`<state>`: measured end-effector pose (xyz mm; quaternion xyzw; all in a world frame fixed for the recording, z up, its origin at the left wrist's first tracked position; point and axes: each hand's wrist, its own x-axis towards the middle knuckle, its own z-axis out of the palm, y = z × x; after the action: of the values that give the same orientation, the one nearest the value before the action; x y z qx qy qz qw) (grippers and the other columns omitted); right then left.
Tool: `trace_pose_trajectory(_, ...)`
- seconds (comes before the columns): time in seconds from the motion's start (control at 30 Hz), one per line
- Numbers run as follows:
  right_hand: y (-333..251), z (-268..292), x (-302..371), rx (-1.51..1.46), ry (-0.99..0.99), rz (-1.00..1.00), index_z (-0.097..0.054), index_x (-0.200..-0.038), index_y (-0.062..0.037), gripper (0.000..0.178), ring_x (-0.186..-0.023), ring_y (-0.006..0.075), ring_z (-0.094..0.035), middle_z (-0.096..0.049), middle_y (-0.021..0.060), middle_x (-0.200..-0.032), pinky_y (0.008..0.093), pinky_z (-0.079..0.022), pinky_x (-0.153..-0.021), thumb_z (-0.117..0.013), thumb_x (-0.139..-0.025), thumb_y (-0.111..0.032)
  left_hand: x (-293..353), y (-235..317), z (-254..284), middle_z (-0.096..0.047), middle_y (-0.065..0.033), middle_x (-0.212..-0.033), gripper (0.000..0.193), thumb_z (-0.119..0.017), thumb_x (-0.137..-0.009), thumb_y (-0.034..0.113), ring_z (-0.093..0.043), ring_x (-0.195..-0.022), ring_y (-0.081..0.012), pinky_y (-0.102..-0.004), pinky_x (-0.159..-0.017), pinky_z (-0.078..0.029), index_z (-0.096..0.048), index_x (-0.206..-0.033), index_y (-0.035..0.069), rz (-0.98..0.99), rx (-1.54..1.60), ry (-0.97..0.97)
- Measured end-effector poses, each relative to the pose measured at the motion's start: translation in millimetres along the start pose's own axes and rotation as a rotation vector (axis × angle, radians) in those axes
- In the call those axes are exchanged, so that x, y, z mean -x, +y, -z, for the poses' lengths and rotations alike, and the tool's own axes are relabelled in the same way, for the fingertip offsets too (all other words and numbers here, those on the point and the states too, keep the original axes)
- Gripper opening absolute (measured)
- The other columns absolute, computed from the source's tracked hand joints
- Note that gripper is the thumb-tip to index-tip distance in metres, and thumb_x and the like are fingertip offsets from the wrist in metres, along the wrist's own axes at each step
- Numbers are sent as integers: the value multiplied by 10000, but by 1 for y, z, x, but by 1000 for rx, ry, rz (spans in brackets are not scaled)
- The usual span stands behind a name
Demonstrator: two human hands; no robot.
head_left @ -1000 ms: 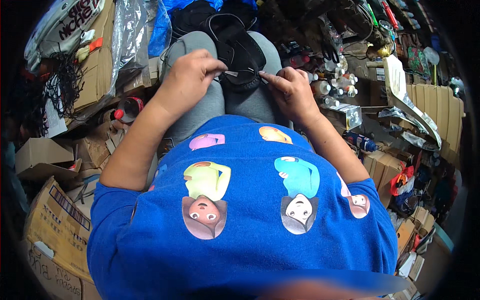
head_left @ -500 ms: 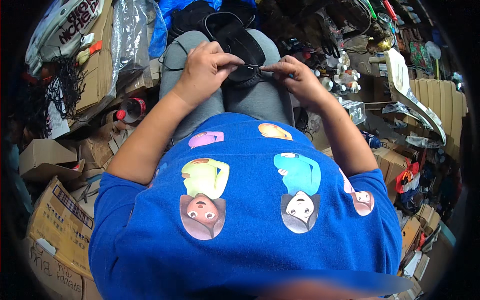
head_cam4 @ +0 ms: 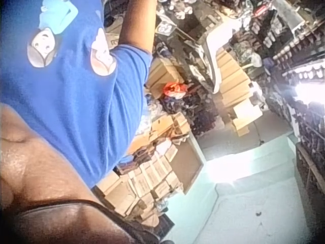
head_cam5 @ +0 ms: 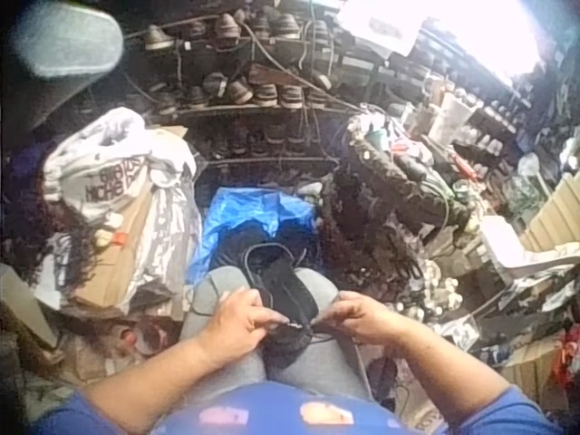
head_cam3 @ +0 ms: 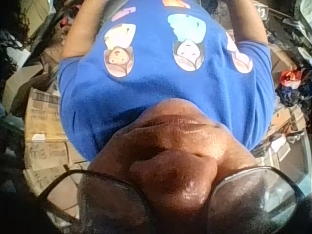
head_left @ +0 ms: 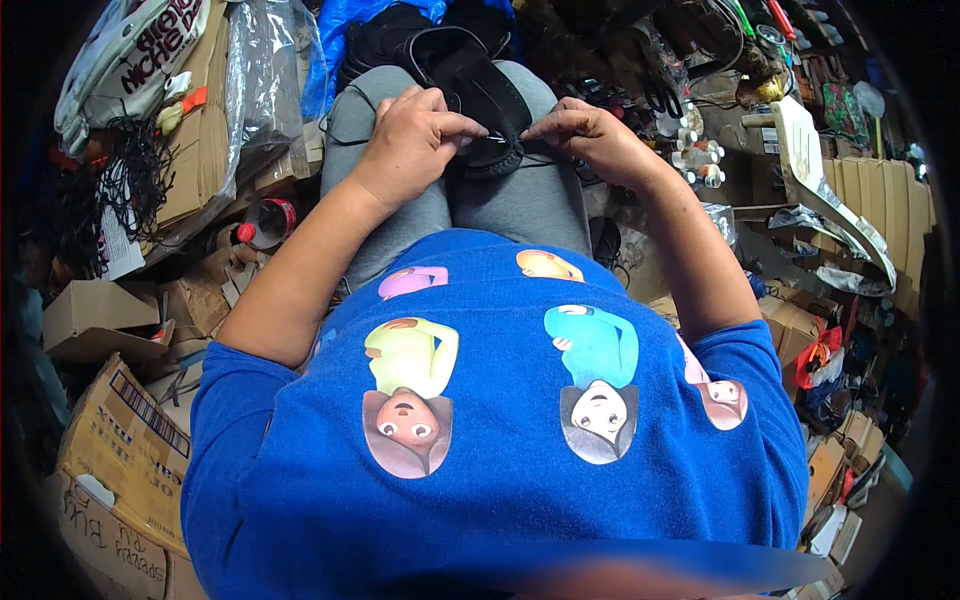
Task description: The person is threading a cord through pre-punched holes in a black shoe upper component.
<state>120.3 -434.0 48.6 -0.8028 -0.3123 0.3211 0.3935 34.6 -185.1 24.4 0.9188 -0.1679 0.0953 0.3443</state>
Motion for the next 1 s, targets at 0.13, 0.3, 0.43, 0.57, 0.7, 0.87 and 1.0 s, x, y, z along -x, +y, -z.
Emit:
trace_pose_trajectory(0.13, 0, -1, 0, -61, -15, -41, -715, -1028, -154, 286, -863, 150, -531, -549, 32, -895, 267, -437, -797, -603, -801, -20, -2, 2, -2, -527, -1, -719, 216, -674, -710, 105, -525, -815, -187, -352, -769, -359, -730, -883, 222, 18, 10, -39)
trace_pose_trajectory(0.3, -1, -1, -4, -62, -41, -27, -713, -1036, -146, 266, -850, 139, -530, -555, 22, -843, 260, -435, -785, -623, -807, -45, -15, -4, -7, -517, -7, -688, 179, -691, -706, 117, -523, -763, -196, -354, -746, -358, -724, -866, 191, -61, 66, -64)
trace_pose_trajectory(0.43, 0, -2, -4, 32, -31, 16, -706, -1049, -131, 267, -810, 122, -548, -588, 21, -835, 255, -451, -751, -647, -798, -62, -21, -3, -1, -528, -7, -701, 181, -705, -700, 104, -528, -768, -201, -360, -729, -368, -721, -864, 179, -198, 45, -97)
trace_pose_trajectory(0.57, -1, -15, 5, -284, 63, -110, -695, -1050, -77, 256, -817, 84, -588, -668, 23, -888, 235, -473, -749, -673, -796, -58, 0, 14, 3, -583, -9, -735, 229, -702, -712, 104, -543, -770, -206, -351, -742, -377, -713, -932, 167, -34, -32, -40)
trace_pose_trajectory(0.7, -4, -17, -1, -456, 81, -229, -671, -1073, -34, 272, -852, 88, -610, -681, 42, -916, 227, -483, -788, -681, -802, -54, 0, 11, -6, -654, -29, -786, 211, -688, -734, 152, -590, -805, -191, -354, -814, -349, -696, -944, 142, 208, 103, -58)
trace_pose_trajectory(0.87, -1, -21, -6, -472, 99, -153, -681, -1007, -27, 217, -824, 90, -612, -682, 40, -905, 228, -484, -775, -693, -794, -63, -13, 26, -7, -674, -13, -794, 162, -672, -766, 193, -622, -812, -168, -366, -808, -381, -658, -897, 99, 360, 87, -174)
trace_pose_trajectory(1.0, -1, -21, -11, -301, 100, -153, -686, -910, -24, 151, -768, 75, -596, -683, 37, -856, 230, -476, -727, -714, -775, -85, -18, 22, -10, -670, -31, -792, 137, -668, -759, 168, -617, -813, -194, -383, -786, -383, -657, -874, 94, 343, 250, -198)
